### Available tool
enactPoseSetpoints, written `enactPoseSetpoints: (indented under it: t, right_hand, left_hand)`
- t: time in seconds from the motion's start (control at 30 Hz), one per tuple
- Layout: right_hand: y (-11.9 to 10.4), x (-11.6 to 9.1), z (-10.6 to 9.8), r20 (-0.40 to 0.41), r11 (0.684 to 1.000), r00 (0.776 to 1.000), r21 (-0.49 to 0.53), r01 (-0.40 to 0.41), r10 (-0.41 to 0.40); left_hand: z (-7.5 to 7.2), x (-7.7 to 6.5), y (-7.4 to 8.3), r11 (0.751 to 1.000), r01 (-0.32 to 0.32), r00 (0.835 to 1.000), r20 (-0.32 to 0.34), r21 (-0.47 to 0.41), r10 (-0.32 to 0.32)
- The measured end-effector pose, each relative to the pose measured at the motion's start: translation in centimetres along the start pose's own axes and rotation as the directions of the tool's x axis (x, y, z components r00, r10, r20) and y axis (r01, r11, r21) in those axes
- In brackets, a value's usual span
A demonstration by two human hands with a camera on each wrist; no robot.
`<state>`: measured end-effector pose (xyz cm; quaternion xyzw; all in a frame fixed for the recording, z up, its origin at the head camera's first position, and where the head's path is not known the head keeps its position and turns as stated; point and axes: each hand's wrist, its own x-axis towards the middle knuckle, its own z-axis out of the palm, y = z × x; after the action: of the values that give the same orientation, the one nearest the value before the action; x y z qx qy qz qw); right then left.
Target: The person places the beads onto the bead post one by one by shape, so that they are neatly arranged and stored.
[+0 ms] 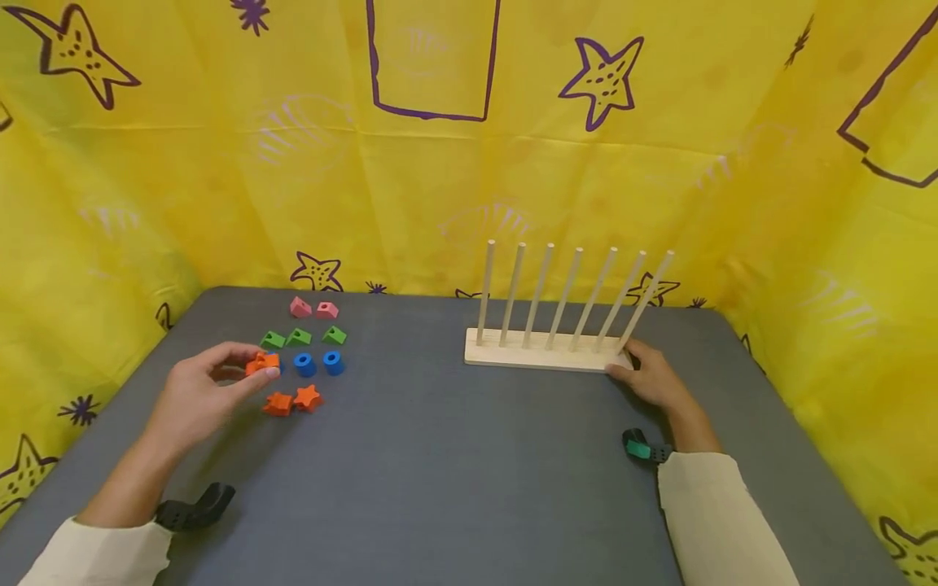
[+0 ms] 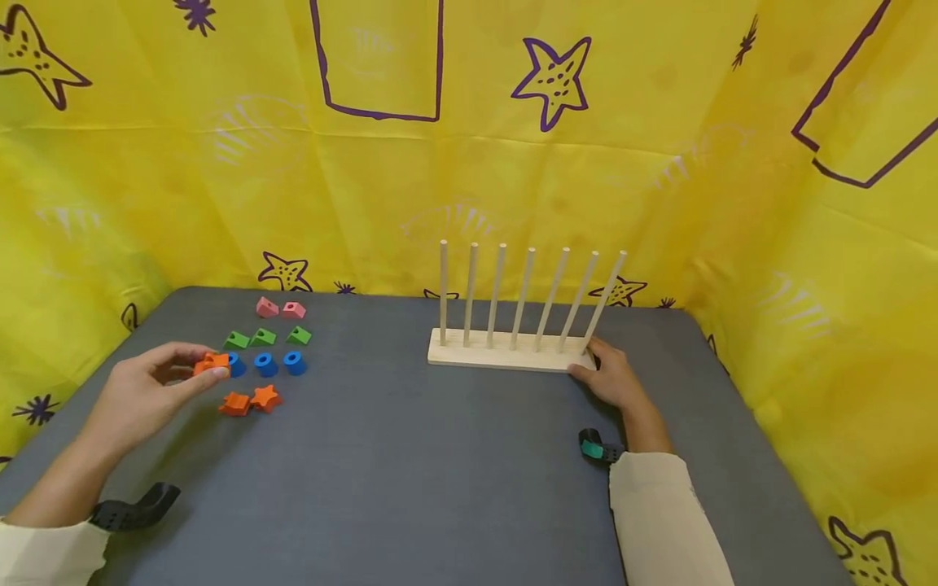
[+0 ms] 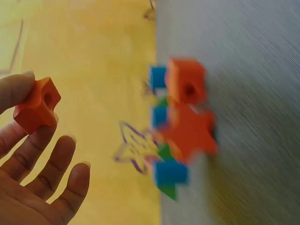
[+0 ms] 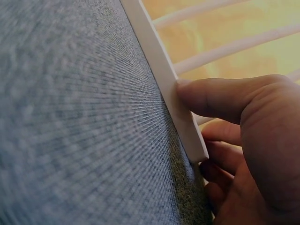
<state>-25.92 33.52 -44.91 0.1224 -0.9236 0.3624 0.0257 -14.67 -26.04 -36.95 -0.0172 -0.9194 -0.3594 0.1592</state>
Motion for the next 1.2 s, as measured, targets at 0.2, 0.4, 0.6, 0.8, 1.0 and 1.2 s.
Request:
enactPoseSetpoints:
  t: [0.2, 0.4, 0.6, 0.8, 1.0, 1.2]
  right_hand:
    - [0.3, -0.6, 0.2, -0.008, 1.000, 1.000, -0.002, -0.024, 0.024]
    - [0.5, -0.7, 0.5, -0.021, 1.000, 1.000, -0.014, 0.009, -0.009]
    - [0.6, -0.5, 0.5, -0.015, 1.000, 1.000, -0.030, -0.002, 0.002]
    - [0.2, 0.0, 0.4, -0.020, 1.000, 1.000, -0.015, -0.010, 0.010]
    - [0.0, 0.3, 0.5, -0.013, 1.000, 1.000, 0.010, 0.015, -0.015]
    - [0.2, 0.2, 0.2, -0.029, 1.000, 0.999, 0.008, 0.021, -0.021]
  left_hand:
    - [1.1, 1.5, 4.4, 0.990, -0.130, 0.990, 0.053, -0.047, 0.133]
    - [2.2, 2.4, 8.0, 0.970, -0.223, 0.970, 0.080, -0.094, 0.231]
    - [3.5, 3.9, 11.5, 0.932, -0.334, 0.929, 0.117, -0.142, 0.351]
    - [5.4, 5.8, 16.4, 0.881, -0.402, 0.890, 0.118, -0.251, 0.440]
    - [7.9, 7.5, 21.2, 0.823, -0.456, 0.849, 0.111, -0.338, 0.516]
    - [11.1, 9.0, 25.0, 0.772, -0.469, 0.837, 0.063, -0.429, 0.543]
